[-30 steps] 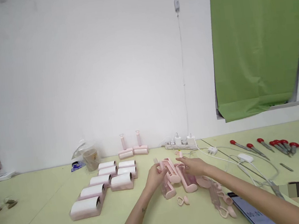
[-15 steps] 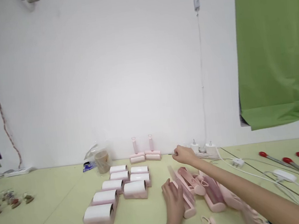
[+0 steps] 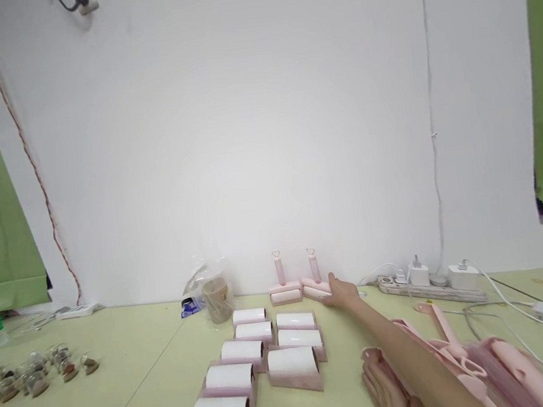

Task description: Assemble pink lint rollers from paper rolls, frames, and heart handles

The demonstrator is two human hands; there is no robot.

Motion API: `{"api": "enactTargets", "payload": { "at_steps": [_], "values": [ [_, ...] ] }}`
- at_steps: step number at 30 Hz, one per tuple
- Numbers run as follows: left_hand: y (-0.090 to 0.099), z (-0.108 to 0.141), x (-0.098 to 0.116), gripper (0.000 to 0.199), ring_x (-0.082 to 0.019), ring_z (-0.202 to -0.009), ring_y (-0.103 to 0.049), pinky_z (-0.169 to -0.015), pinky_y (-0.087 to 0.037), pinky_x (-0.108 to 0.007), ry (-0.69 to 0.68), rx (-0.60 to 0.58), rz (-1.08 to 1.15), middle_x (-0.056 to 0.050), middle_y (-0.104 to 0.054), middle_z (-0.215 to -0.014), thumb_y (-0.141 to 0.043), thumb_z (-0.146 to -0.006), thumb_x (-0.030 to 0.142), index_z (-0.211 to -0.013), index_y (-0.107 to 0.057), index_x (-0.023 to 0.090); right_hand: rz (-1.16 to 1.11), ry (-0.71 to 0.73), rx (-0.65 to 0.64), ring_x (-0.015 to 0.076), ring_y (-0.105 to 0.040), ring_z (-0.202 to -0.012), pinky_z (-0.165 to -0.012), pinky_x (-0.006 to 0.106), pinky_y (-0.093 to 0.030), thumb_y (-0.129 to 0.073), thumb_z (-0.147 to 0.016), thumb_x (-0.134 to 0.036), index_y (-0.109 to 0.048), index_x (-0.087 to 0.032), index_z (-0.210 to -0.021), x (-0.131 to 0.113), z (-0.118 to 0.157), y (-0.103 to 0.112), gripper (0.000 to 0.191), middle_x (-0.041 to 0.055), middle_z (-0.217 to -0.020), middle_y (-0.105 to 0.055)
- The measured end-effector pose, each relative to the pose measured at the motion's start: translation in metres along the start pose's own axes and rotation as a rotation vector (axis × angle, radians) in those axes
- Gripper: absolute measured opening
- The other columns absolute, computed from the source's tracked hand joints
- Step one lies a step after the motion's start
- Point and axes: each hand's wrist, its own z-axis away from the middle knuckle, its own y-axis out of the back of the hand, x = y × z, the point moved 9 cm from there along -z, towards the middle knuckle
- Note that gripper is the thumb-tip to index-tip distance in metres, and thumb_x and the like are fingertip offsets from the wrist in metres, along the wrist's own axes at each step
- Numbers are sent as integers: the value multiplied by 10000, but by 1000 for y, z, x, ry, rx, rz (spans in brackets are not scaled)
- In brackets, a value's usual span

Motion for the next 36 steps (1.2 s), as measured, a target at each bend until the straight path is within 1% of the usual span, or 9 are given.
{"api": "enactTargets", "payload": {
  "at_steps": [5,9,11,14,18,23,27,32,36],
  "values": [
    [12,4,8,583,-279,-1217,-211,-1018,-102,-348,97,256,-8,-204,-304,-1268,-426,-700,297,-1212,-293,51,-50,17,30,183,-554,-887,-764,400,-446,-481,-841,-340,-504,-153,-1074,13,33,30,300,61,-1056,-550],
    [49,38,18,392,-239,-1150,-307,-988,-194,-331,115,559,40,-192,-366,-1196,-307,-773,287,-1108,-317,83,-144,91,98,231,-532,-949,-752,353,-412,-402,-824,-478,-365,-203,-1247,29,100,68,506,85,-1103,-557],
    [67,61,18,425,-232,-1141,-317,-985,-215,-322,109,586,86,-190,-333,-1213,-355,-754,300,-1114,-259,95,-198,152,77,242,-535,-951,-696,292,-414,-417,-780,-520,-358,-242,-1267,34,144,75,563,59,-1112,-574],
    [84,91,24,620,-216,-1159,-313,-989,-228,-298,15,433,134,-159,-286,-1246,-500,-687,358,-1159,-168,130,-242,247,-11,260,-570,-859,-616,266,-405,-579,-640,-483,-509,-276,-1149,34,210,63,553,24,-975,-640],
    [68,116,31,763,-209,-1061,-427,-937,-302,-312,34,8,116,-97,-403,-1135,-675,-571,276,-1176,-222,171,-321,441,-95,231,-583,-730,-560,248,-368,-642,-564,-374,-568,-332,-1000,18,270,25,444,-15,-866,-641],
    [58,123,42,684,-174,-873,-520,-781,-395,-281,73,-92,89,-23,-479,-959,-695,-556,207,-1119,-307,204,-309,372,80,235,-563,-703,-526,260,-355,-699,-433,-511,-535,-308,-1040,15,267,19,661,49,-1060,-545],
    [65,119,42,649,-186,-896,-512,-804,-377,-290,50,-69,-7,-31,-517,-972,-699,-564,235,-1098,-334,194,-463,326,102,177,-544,-578,-502,251,-354,-589,-655,-411,-603,-225,-753,-1,252,40,211,-2,-669,-609],
    [101,111,28,538,-220,-972,-483,-863,-348,-327,57,16,-122,-66,-534,-1014,-687,-580,331,-1024,-430,170,-938,168,299,193,-598,-706,-572,277,-469,-509,-746,-446,-614,-200,-857,24,252,84,290,48,-864,-651],
    [144,115,58,726,-249,-1077,-406,-946,-268,-363,-93,343,-2,-81,-493,-1099,-692,-506,507,-1100,-420,191,-929,228,542,240,-599,-822,-625,317,-498,-568,-694,-463,-646,-276,-848,48,275,99,254,37,-961,-643]
  ]
}}
